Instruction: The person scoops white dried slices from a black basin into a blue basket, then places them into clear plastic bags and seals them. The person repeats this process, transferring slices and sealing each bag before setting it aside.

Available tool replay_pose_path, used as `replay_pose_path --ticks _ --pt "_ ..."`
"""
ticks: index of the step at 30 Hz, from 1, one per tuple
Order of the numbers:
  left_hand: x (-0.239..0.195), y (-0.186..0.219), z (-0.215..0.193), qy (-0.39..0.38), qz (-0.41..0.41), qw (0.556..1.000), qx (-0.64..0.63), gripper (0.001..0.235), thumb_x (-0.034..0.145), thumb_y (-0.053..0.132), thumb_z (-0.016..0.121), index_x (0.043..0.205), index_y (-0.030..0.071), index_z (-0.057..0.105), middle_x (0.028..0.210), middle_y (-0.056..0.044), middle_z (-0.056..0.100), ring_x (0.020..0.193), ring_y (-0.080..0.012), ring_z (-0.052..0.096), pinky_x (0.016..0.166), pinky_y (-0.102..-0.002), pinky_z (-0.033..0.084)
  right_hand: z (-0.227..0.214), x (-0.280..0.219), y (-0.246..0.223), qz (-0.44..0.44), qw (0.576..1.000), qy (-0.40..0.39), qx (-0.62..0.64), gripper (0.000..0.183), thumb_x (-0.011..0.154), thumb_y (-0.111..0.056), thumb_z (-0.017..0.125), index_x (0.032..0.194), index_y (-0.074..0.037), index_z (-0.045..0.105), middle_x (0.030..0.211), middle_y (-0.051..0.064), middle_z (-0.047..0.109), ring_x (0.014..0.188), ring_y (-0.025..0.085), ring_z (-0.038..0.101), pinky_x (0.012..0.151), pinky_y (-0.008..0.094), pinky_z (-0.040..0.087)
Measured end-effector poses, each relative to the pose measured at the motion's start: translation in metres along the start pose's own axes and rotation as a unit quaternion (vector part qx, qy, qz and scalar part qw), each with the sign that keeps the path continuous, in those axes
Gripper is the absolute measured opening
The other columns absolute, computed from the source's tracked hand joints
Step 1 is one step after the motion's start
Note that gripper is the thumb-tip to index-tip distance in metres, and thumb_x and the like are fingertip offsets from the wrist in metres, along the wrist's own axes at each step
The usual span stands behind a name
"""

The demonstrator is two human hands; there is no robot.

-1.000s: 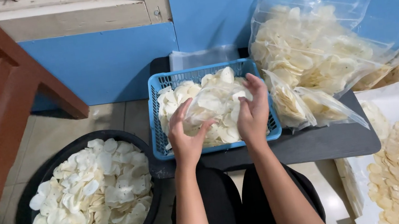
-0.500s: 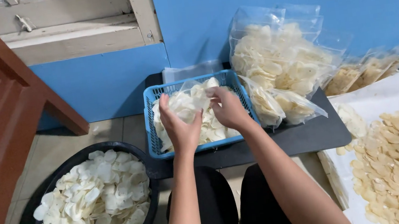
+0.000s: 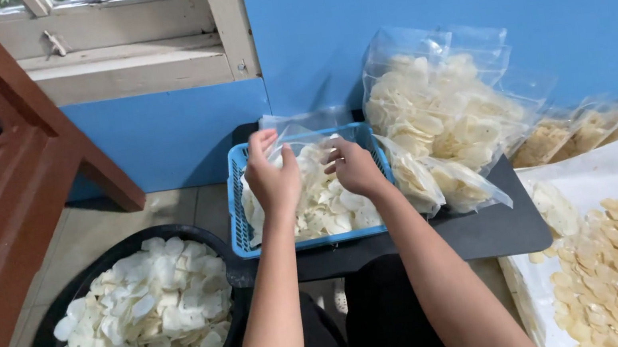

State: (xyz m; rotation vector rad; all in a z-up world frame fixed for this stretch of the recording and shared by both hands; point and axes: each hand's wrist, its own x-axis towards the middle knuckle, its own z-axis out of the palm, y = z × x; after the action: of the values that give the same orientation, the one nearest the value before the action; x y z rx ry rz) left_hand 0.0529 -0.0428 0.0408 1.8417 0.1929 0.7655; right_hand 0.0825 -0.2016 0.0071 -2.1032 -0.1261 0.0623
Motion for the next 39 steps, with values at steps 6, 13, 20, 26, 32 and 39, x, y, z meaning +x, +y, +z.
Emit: replay_pose_path --ticks 6,13,20,26,32,39 --pt "0.015 0.032 -0.009 -0.072 0.046 0.988 0.129 0.026 0.085 0.005 0.057 0.073 0.027 0.065 0.103 0.012 0.075 0.100 -0.0271 0.072 0.084 -0.044 0.059 0.014 0.048 0.053 0.023 0.978 -0.002 -0.208 0.046 0.089 -0.004 0.059 0.131 -0.020 0.068 0.103 0.011 0.078 0.105 0.034 0.073 0.089 0.046 0.061" --pt "0.039 0.020 0.012 -0.145 0.026 0.978 0.150 0.023 0.087 0.018 0.056 0.075 0.032 0.070 0.094 0.012 0.074 0.096 -0.0265 0.072 0.081 -0.046 0.060 0.036 0.063 0.048 0.081 0.992 -0.006 -0.099 0.027 0.088 -0.016 0.055 0.104 -0.002 0.073 0.089 0.025 0.076 0.096 0.042 0.074 0.081 0.054 0.057" --pt "0.059 0.010 0.021 -0.170 0.023 0.981 0.089 0.027 0.081 0.001 0.053 0.070 0.020 0.068 0.099 -0.005 0.078 0.098 -0.0377 0.072 0.081 -0.049 0.059 0.037 0.076 0.060 0.135 0.971 0.007 -0.197 0.029 0.088 -0.022 0.059 0.109 -0.010 0.075 0.101 0.022 0.076 0.103 0.039 0.073 0.091 0.049 0.059" --pt "0.060 0.025 0.003 -0.164 -0.020 0.978 0.124 0.030 0.082 0.005 0.053 0.075 0.025 0.074 0.106 -0.002 0.077 0.101 -0.0364 0.071 0.084 -0.050 0.058 0.051 0.087 0.046 0.175 0.952 0.002 -0.253 0.028 0.084 -0.018 0.065 0.105 -0.003 0.076 0.098 0.021 0.076 0.101 0.038 0.075 0.087 0.050 0.060" --pt "0.062 0.014 -0.012 -0.177 -0.009 0.982 0.072 0.038 0.083 0.003 0.050 0.102 0.020 0.078 0.109 -0.011 0.075 0.106 -0.0391 0.070 0.093 -0.051 0.055 0.059 0.087 0.055 0.137 0.945 -0.018 -0.297 0.043 0.081 -0.017 0.063 0.120 -0.001 0.068 0.122 0.019 0.071 0.111 0.040 0.071 0.094 0.054 0.058" --pt "0.059 0.029 -0.020 -0.241 0.007 0.970 0.035 0.046 0.087 -0.003 0.046 0.123 0.006 0.072 0.118 -0.022 0.070 0.114 -0.0479 0.065 0.101 -0.055 0.049 0.053 0.074 0.008 0.161 0.925 -0.034 -0.343 0.045 0.088 -0.017 0.062 0.129 0.001 0.064 0.129 0.016 0.071 0.120 0.034 0.068 0.103 0.049 0.055"
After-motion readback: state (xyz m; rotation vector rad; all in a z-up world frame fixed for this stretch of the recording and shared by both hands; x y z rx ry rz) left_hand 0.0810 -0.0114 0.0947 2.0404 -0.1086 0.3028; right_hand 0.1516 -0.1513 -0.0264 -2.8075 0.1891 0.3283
